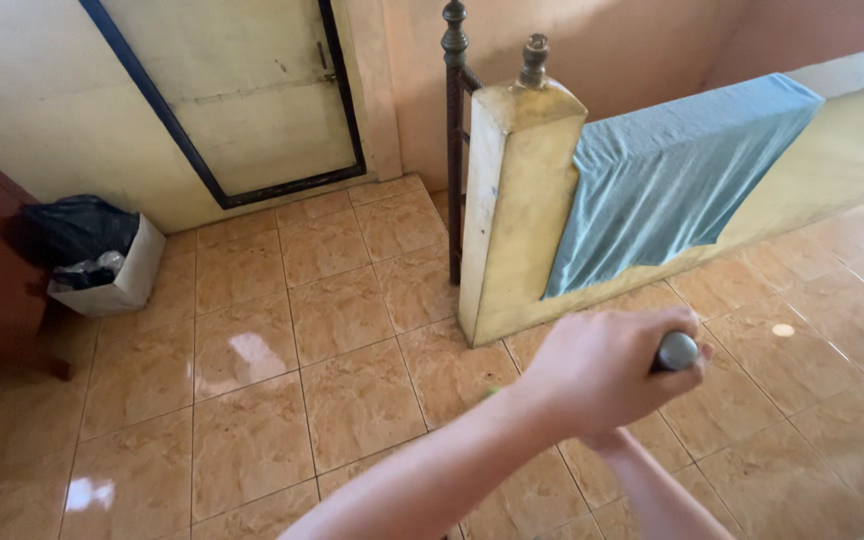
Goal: The person sweeps the tiled floor using a broom, moving dust across the floor surface in a hallway.
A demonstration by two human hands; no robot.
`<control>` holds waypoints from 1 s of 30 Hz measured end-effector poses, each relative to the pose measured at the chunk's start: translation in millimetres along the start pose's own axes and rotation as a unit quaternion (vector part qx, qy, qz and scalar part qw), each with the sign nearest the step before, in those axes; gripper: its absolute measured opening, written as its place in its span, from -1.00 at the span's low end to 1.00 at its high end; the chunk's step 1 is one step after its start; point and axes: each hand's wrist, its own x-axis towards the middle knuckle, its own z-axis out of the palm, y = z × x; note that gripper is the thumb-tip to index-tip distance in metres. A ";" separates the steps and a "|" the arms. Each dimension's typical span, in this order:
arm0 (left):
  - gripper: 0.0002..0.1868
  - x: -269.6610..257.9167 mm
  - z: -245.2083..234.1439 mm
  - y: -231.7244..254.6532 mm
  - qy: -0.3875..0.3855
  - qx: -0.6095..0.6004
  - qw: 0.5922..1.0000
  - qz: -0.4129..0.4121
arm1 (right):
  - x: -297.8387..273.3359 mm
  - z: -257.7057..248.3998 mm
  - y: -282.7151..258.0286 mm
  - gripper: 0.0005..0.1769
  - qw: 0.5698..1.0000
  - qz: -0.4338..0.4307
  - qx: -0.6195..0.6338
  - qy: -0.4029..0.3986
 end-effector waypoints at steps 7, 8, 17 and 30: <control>-0.85 6.8 19.6 -46.5 0.116 -0.092 0.989 -0.007 | 56.7 -6.1 -67.7 -0.74 0.677 0.315 -0.661 -0.072; -0.86 8.4 16.7 -52.0 0.119 -0.092 0.988 -0.030 | 67.7 -21.6 -75.8 -0.74 0.563 0.330 -0.747 -0.122; -0.70 49.3 -110.1 -54.9 0.160 0.003 0.987 -0.007 | 68.0 -85.8 26.9 -0.72 0.555 0.365 -0.731 -0.157; -0.78 16.4 -122.5 -111.1 0.071 0.067 0.994 -0.051 | 11.9 -116.2 136.9 -0.70 0.809 0.408 -0.420 -0.049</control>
